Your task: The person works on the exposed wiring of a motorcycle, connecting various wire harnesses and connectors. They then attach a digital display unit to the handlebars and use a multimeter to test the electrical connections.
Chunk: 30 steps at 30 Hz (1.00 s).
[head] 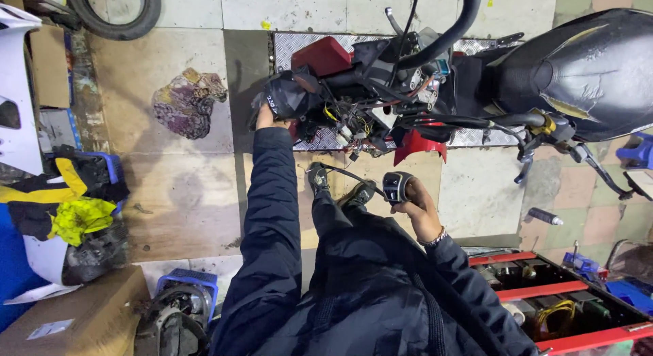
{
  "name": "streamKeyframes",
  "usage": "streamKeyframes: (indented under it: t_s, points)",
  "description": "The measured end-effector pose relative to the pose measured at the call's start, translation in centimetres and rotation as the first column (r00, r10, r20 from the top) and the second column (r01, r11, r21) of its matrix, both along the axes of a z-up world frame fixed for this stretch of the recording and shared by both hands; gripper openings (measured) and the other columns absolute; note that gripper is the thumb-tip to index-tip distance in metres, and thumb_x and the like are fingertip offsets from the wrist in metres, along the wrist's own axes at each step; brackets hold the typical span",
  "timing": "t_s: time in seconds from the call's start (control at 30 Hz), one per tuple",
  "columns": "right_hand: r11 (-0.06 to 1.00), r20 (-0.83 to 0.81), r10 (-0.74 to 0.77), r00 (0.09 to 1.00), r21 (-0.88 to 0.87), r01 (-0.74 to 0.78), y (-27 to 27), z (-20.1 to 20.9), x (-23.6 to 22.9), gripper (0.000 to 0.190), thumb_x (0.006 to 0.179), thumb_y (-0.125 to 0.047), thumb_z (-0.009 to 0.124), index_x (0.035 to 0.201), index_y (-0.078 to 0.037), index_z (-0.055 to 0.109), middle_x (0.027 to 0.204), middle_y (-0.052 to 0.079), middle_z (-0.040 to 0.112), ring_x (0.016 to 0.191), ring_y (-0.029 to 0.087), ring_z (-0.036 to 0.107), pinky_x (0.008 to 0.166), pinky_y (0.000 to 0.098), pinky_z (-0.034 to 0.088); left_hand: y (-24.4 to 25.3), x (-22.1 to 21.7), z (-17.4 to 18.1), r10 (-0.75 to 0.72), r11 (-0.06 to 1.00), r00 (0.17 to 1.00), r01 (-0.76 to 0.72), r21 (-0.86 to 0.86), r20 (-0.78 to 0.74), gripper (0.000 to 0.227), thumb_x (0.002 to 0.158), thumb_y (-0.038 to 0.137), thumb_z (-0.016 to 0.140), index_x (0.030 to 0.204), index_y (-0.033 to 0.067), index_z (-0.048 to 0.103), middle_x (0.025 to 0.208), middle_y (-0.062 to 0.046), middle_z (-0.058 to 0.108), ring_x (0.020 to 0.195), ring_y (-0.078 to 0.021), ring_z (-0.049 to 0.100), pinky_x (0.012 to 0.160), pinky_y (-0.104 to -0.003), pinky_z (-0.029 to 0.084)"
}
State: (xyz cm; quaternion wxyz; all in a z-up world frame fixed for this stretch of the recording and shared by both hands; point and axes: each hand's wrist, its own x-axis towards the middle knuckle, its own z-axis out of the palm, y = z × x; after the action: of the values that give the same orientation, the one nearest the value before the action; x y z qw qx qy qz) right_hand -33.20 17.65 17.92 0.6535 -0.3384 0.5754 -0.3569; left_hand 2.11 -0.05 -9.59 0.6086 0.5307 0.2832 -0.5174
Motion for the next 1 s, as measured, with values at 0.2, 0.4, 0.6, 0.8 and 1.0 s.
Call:
streamKeyframes:
  t_s: [0.2, 0.4, 0.6, 0.8, 1.0]
  points:
    - [0.997, -0.052, 0.074, 0.996, -0.007, -0.074, -0.1, -0.5, 0.0, 0.068, 0.067, 0.012, 0.061, 0.134, 0.009, 0.052, 0.093, 0.026, 0.066, 0.077, 0.034, 0.065, 0.065, 0.0415, 0.057, -0.6, -0.8, 2.5, -0.059, 0.979, 0.995, 0.043, -0.199, -0.074, 0.019, 0.082, 0.015, 0.076, 0.098, 0.0052, 0.073, 0.092, -0.02, 0.075, 0.083, -0.036, 0.074, 0.075, -0.05, 0.061]
    - [0.997, -0.084, 0.08, 0.993, 0.006, -0.08, -0.5, 0.7, 0.4, 0.061, 0.066, 0.01, 0.063, 0.126, 0.009, 0.055, 0.09, 0.024, 0.067, 0.076, 0.031, 0.065, 0.064, 0.0389, 0.055, -1.3, -1.2, 6.1, -0.127, 0.912, 0.985, 0.069, -0.405, -0.118, 0.011, 0.083, 0.013, 0.071, 0.093, 0.0101, 0.076, 0.093, -0.017, 0.078, 0.085, -0.0316, 0.076, 0.079, -0.045, 0.066]
    - [0.999, -0.066, 0.049, 0.997, 0.008, -0.049, -0.6, 0.3, 0.9, 0.06, 0.066, 0.014, 0.063, 0.126, 0.01, 0.056, 0.092, 0.022, 0.066, 0.079, 0.031, 0.065, 0.065, 0.0398, 0.056, -6.6, 1.8, -4.5, -0.169, 0.974, 0.986, 0.164, -0.156, -0.017, 0.023, 0.075, 0.021, 0.085, 0.092, 0.0058, 0.079, 0.088, -0.019, 0.078, 0.084, -0.0294, 0.079, 0.077, -0.045, 0.068]
    - [0.988, -0.144, 0.103, 0.984, 0.128, -0.085, -0.5, 0.7, 1.2, 0.07, 0.062, 0.007, 0.063, 0.132, 0.002, 0.056, 0.099, 0.013, 0.069, 0.082, 0.023, 0.061, 0.067, 0.0303, 0.05, -8.4, 4.4, 14.6, -0.608, 0.714, 0.754, 0.656, -0.244, 0.248, 0.072, 0.045, 0.054, 0.093, 0.107, 0.0212, 0.075, 0.122, -0.015, 0.077, 0.111, -0.0315, 0.074, 0.092, -0.049, 0.061]
    - [0.985, -0.146, 0.112, 0.983, 0.146, -0.091, -0.9, 0.1, 0.9, 0.066, 0.066, 0.009, 0.063, 0.131, 0.002, 0.056, 0.1, 0.013, 0.067, 0.083, 0.024, 0.061, 0.069, 0.0325, 0.053, -9.9, 4.2, 12.7, -0.555, 0.429, 0.436, 0.88, -0.205, 0.709, 0.115, 0.061, 0.046, 0.102, 0.151, 0.0191, 0.035, 0.15, -0.024, 0.054, 0.136, -0.0376, 0.06, 0.116, -0.059, 0.042]
